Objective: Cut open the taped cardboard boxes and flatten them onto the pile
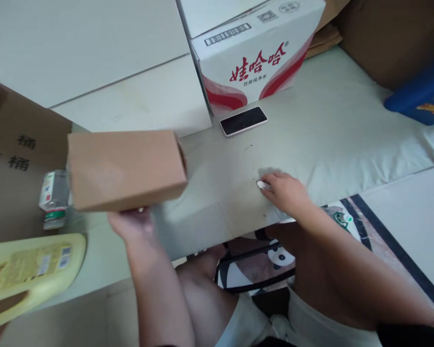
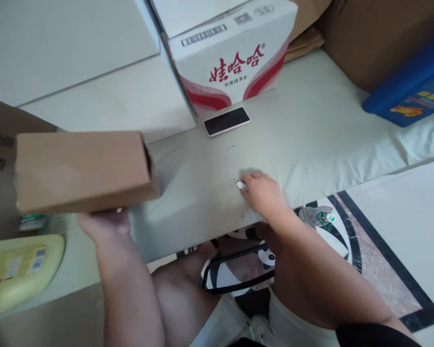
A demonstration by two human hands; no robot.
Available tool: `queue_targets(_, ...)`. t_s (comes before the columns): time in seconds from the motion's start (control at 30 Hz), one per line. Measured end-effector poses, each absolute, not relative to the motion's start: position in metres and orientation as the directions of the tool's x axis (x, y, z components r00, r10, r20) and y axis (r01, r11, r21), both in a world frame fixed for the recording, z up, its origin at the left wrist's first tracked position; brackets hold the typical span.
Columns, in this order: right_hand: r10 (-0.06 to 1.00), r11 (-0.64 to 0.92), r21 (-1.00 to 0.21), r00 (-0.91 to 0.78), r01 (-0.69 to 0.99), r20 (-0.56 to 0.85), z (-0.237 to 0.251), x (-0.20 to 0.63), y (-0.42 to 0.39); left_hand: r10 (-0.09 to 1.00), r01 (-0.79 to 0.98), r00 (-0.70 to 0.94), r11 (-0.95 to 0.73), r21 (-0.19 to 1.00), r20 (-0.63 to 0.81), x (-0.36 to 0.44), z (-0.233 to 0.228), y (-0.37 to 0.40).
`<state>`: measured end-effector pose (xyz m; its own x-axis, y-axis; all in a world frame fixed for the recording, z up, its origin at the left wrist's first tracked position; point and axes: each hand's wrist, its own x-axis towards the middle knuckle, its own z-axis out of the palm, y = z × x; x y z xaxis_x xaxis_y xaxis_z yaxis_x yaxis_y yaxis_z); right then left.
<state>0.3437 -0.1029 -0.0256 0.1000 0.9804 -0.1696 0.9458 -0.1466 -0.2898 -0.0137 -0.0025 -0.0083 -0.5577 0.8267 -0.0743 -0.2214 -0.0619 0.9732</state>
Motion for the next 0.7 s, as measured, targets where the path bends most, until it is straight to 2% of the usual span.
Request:
queue_targets(0.07, 0.983, -0.148, -0.353, 0.097, 0.924, -0.157, -0.023, 0.341, -0.098, 0.813, -0.226, -0.570, -0.019, 0.974, -0.116, -0.015, -0.019, 0.003)
queue_targets(0.2, 0.998, -0.057, -0.638, 0.044, 0.768, -0.036, -0.006, 0.312, -0.068, 0.757, -0.275, -0.636, -0.040, 0.960, -0.151, -0.009, -0.027, 0.010)
queue_targets(0.33, 0.996, 0.049, -0.801, -0.090, 0.596, -0.006, 0.000, 0.264, -0.021, 0.810, -0.266, -0.578, -0.069, 0.961, -0.102, -0.001, -0.025, 0.012)
queue_targets(0.43, 0.971, 0.170, -0.885, -0.226, 0.434, 0.075, -0.005, 0.236, 0.000, 0.845, -0.188, -0.534, -0.103, 0.977, -0.013, 0.002, -0.026, 0.003)
queue_targets(0.5, 0.941, 0.258, -0.908, -0.299, 0.330, 0.159, -0.005, 0.227, 0.001, 0.881, -0.141, -0.470, -0.143, 0.980, 0.060, 0.002, -0.024, -0.008)
queue_targets(0.57, 0.903, 0.371, -0.882, -0.335, 0.290, 0.270, 0.007, 0.225, -0.008, 0.906, -0.124, -0.407, -0.178, 0.976, 0.114, 0.002, -0.019, -0.020)
queue_targets(0.63, 0.846, 0.495, -0.807, -0.389, 0.321, 0.364, 0.030, 0.227, -0.024, 0.910, -0.161, -0.403, -0.177, 0.971, 0.099, 0.002, -0.012, -0.030)
queue_targets(0.7, 0.784, 0.590, -0.718, -0.475, 0.370, 0.399, 0.059, 0.231, -0.045, 0.919, -0.227, -0.394, -0.111, 0.968, 0.012, 0.004, -0.007, -0.035)
